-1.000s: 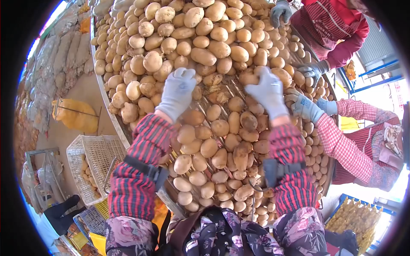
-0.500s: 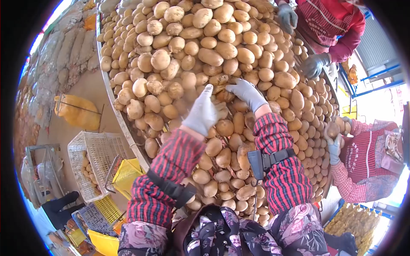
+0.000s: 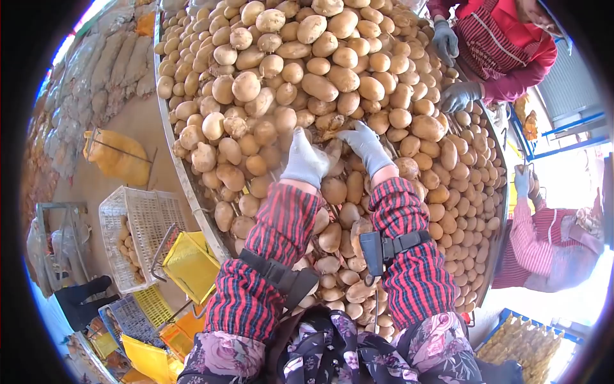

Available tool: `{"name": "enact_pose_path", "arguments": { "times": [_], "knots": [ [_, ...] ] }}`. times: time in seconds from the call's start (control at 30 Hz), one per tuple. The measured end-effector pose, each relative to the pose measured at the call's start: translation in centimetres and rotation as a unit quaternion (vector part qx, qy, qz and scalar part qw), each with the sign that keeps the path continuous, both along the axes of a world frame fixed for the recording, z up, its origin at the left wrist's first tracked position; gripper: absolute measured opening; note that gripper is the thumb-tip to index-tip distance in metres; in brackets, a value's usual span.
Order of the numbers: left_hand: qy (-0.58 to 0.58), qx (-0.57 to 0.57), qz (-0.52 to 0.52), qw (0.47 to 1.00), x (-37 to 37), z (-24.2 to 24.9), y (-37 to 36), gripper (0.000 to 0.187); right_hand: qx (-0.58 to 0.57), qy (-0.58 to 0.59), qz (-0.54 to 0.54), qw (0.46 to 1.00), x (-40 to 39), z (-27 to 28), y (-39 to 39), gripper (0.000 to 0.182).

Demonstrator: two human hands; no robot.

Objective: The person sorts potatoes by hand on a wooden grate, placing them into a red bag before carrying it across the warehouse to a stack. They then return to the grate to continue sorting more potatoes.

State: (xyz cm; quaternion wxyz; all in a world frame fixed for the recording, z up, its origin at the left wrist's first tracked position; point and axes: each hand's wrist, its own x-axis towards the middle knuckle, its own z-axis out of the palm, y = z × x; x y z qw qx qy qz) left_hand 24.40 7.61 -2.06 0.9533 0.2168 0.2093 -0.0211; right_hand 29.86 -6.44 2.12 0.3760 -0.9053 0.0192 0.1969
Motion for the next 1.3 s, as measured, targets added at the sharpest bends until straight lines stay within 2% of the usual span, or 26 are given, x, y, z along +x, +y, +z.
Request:
{"name": "enact_pose_path", "arguments": {
  "times": [0.03, 0.1, 0.17, 0.23, 0.33, 0.47, 0.5, 0.53, 0.57, 0.63, 0.7, 0.77, 0.83, 0.9, 0.97, 1.03, 1.07, 1.17, 1.23, 1.3],
  "knots": [
    [0.086, -0.158, 0.016, 0.984, -0.5, 2.1, -0.1, 0.058, 0.024, 0.011, -0.018, 0.999, -0.1, -0.3, 0.1, 0.053],
    [0.008, -0.113, -0.036, 0.993, 0.9, -3.9, 0.2, 0.054, 0.025, 0.003, -0.011, 1.000, 0.0, -1.4, 0.3, 0.052],
    [0.063, -0.164, 0.046, 0.983, 0.2, -1.3, -0.6, 0.053, 0.021, -0.007, -0.001, 1.000, 0.3, -1.8, 0.2, 0.051],
    [0.062, -0.174, 0.042, 0.982, -0.8, 0.6, -1.2, 0.054, 0.082, -0.012, 0.015, 0.996, 0.1, -2.1, -0.1, 0.050],
    [0.085, -0.175, 0.044, 0.980, -1.7, 2.9, -1.5, 0.054, 0.113, 0.006, 0.004, 0.994, -0.3, -2.2, -0.5, 0.048],
    [0.115, -0.161, 0.032, 0.980, -3.0, 3.0, -1.8, 0.053, 0.142, -0.010, -0.007, 0.990, -1.8, -1.7, -1.0, 0.050],
    [0.115, -0.161, 0.033, 0.980, -3.5, 2.9, -1.8, 0.053, 0.142, -0.068, -0.004, 0.988, -2.1, -2.2, -0.9, 0.050],
    [0.092, -0.147, 0.029, 0.984, -4.0, 3.2, -1.8, 0.051, 0.141, -0.126, 0.000, 0.982, -2.4, -2.2, -0.7, 0.049],
    [0.068, -0.134, 0.026, 0.988, -4.4, 3.4, -1.9, 0.049, 0.140, -0.129, 0.002, 0.982, -2.7, -2.1, -0.8, 0.049],
    [0.042, -0.114, 0.028, 0.992, -5.4, 4.4, -2.3, 0.047, 0.210, -0.171, -0.004, 0.963, -4.3, -1.6, -1.1, 0.050],
    [0.013, -0.094, 0.034, 0.995, -6.2, 5.9, -2.4, 0.045, 0.192, -0.202, 0.000, 0.961, -6.0, 1.1, -1.2, 0.048],
    [-0.015, -0.109, 0.006, 0.994, -7.5, 7.0, -2.1, 0.059, 0.264, -0.210, -0.008, 0.941, -7.0, 2.6, -1.0, 0.046],
    [-0.066, -0.114, 0.001, 0.991, -8.8, 7.9, -1.4, 0.061, 0.271, -0.195, -0.006, 0.943, -8.7, 5.0, -0.5, 0.041],
    [-0.095, -0.048, 0.003, 0.994, -10.7, 9.3, -0.4, 0.060, 0.369, -0.120, -0.045, 0.921, -10.9, 7.6, 1.0, 0.039],
    [-0.091, -0.046, 0.031, 0.994, -12.9, 11.9, 1.5, 0.055, 0.397, -0.093, -0.012, 0.913, -12.3, 9.2, 2.7, 0.038],
    [-0.183, -0.058, 0.033, 0.981, -15.5, 13.4, 4.4, 0.051, 0.501, -0.038, 0.000, 0.865, -14.1, 11.0, 5.7, 0.040],
    [-0.218, -0.039, 0.041, 0.974, -16.9, 13.1, 6.1, 0.053, 0.509, -0.039, 0.031, 0.860, -15.0, 11.3, 7.5, 0.041],
    [-0.225, 0.011, 0.098, 0.969, -21.4, 15.0, 12.7, 0.052, 0.539, -0.022, 0.113, 0.834, -17.6, 13.1, 14.4, 0.042],
    [-0.238, -0.004, 0.150, 0.960, -24.2, 15.8, 18.1, 0.052, 0.548, -0.025, 0.178, 0.817, -18.9, 14.0, 20.5, 0.042],
    [-0.204, 0.190, 0.201, 0.939, -27.8, 18.4, 23.0, 0.059, 0.562, 0.053, 0.206, 0.799, -20.7, 15.5, 27.1, 0.040]
  ]
}}
